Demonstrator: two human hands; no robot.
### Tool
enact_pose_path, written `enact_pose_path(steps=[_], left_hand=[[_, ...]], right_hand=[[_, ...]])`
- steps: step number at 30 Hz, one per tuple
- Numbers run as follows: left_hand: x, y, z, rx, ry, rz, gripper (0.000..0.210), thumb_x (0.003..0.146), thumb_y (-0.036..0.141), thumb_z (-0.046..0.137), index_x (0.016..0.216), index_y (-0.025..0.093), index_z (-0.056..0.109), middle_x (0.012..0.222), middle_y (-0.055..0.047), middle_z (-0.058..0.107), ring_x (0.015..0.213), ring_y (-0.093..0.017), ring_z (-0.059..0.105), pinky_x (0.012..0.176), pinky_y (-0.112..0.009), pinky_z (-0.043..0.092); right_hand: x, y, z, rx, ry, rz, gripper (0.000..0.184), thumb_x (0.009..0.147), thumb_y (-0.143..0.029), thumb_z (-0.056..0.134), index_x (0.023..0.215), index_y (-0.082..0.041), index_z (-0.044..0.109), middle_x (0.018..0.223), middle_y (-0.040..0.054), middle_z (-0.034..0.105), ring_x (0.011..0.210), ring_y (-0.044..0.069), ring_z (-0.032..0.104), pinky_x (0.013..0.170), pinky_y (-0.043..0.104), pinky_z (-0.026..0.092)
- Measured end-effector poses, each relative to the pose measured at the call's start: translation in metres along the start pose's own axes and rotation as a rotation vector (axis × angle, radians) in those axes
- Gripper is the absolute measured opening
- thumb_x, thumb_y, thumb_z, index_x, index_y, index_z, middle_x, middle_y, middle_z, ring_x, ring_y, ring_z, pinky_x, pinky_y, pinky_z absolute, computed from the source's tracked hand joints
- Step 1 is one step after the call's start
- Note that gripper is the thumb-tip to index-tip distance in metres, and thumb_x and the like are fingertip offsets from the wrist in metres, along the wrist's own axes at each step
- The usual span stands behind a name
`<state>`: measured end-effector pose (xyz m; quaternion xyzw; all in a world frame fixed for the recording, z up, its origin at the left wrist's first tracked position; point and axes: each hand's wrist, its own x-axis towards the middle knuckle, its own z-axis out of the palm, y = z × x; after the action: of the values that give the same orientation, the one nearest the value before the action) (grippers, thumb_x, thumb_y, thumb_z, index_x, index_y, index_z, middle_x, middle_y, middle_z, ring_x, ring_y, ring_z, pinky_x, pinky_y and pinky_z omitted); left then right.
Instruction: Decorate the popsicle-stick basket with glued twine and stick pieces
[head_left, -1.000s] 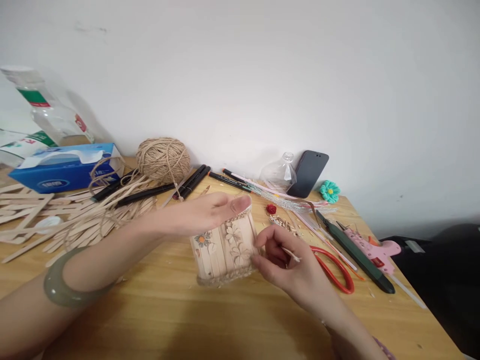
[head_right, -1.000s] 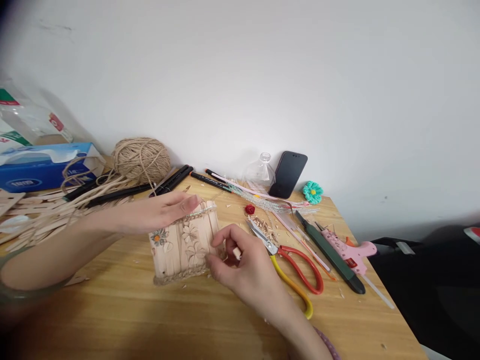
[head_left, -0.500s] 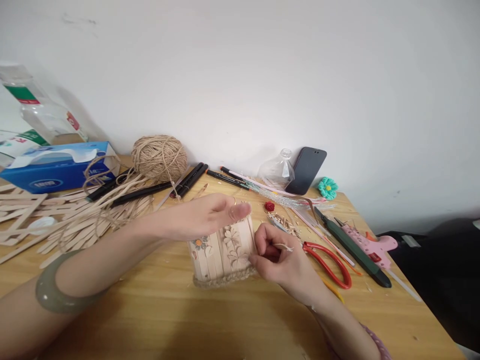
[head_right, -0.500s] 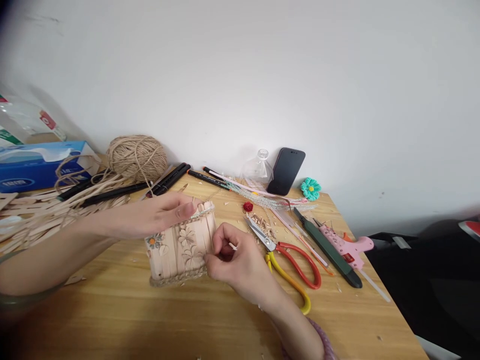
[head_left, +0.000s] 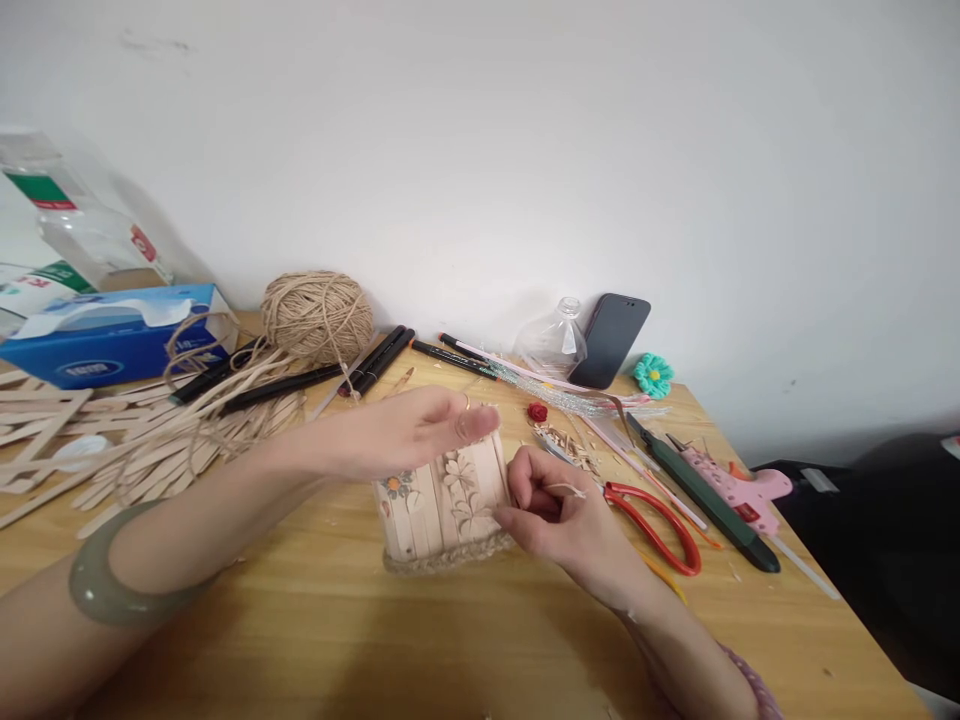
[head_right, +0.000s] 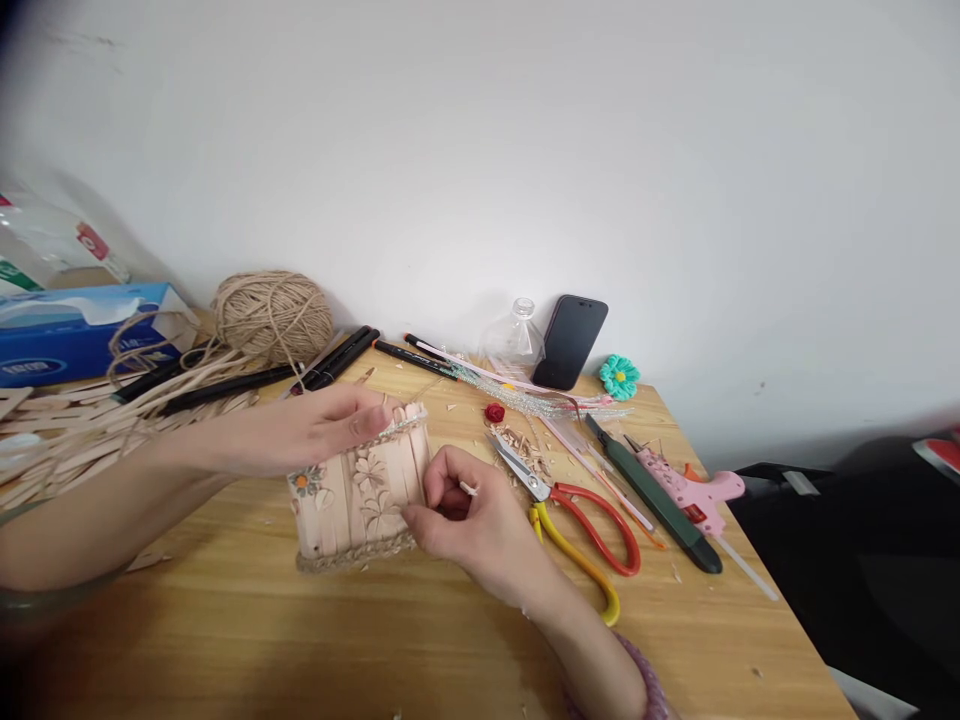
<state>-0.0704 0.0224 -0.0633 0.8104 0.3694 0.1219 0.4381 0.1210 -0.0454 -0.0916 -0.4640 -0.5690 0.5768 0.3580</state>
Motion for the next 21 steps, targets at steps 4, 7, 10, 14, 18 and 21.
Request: enact_pose_path(steps=[4,7,10,14,18,21], left_hand=[[-0.0005,0.0037,-0.0003,0.000,-0.011,-0.005,0.054,0.082,0.070,0.025,0.067,0.020,0.038,0.065,0.003,0.027,0.056,-0.012,0.030,0.045,-0.025,0.022],[-0.0007,0.0025,-0.0002,0.004,-0.006,-0.001,0.054,0.081,0.070,0.026,0.066,0.020,0.038,0.064,0.003,0.026,0.055,-0.012,0.029,0.045,-0.025,0.021],[-0.0006,-0.0004,-0.0002,-0.001,-0.006,-0.002,0.054,0.081,0.070,0.026,0.066,0.020,0.039,0.064,0.003,0.028,0.055,-0.013,0.029,0.045,-0.025,0.022],[-0.0006,-0.0006,-0.0006,-0.004,-0.005,0.001,0.054,0.082,0.069,0.026,0.066,0.020,0.041,0.063,0.002,0.031,0.055,-0.013,0.032,0.045,-0.025,0.024],[-0.0008,0.0019,-0.0007,0.015,0.008,0.010,0.055,0.082,0.069,0.026,0.067,0.019,0.044,0.063,0.002,0.034,0.055,-0.013,0.034,0.045,-0.024,0.025],[-0.0001,0.0005,-0.0001,0.008,0.018,0.022,0.054,0.083,0.067,0.028,0.068,0.019,0.046,0.062,0.002,0.036,0.055,-0.013,0.037,0.045,-0.024,0.026]], right_hand=[[-0.0001,0.0010,-0.0005,-0.013,-0.004,-0.025,0.026,0.068,-0.017,0.060,0.060,-0.021,0.035,0.055,-0.0095,0.032,0.047,0.005,0.024,0.043,0.021,0.017],[-0.0003,0.0015,-0.0004,-0.030,0.009,-0.028,0.025,0.068,-0.015,0.058,0.060,-0.021,0.035,0.055,-0.0096,0.031,0.048,0.006,0.024,0.043,0.021,0.018],[-0.0002,0.0018,0.0000,-0.034,0.024,-0.027,0.023,0.066,-0.014,0.056,0.059,-0.021,0.035,0.054,-0.0097,0.029,0.048,0.006,0.023,0.043,0.022,0.017],[0.0009,0.0017,0.0007,-0.003,0.020,-0.029,0.028,0.069,-0.021,0.060,0.059,-0.022,0.035,0.055,-0.0098,0.028,0.048,0.006,0.022,0.043,0.022,0.016],[0.0003,0.0009,0.0018,0.023,0.015,-0.027,0.031,0.070,-0.025,0.062,0.059,-0.022,0.033,0.055,-0.0094,0.029,0.049,0.007,0.022,0.044,0.022,0.017],[-0.0011,0.0007,0.0025,0.007,0.036,-0.038,0.028,0.070,-0.023,0.060,0.059,-0.022,0.034,0.056,-0.0088,0.030,0.050,0.008,0.024,0.045,0.023,0.018]])
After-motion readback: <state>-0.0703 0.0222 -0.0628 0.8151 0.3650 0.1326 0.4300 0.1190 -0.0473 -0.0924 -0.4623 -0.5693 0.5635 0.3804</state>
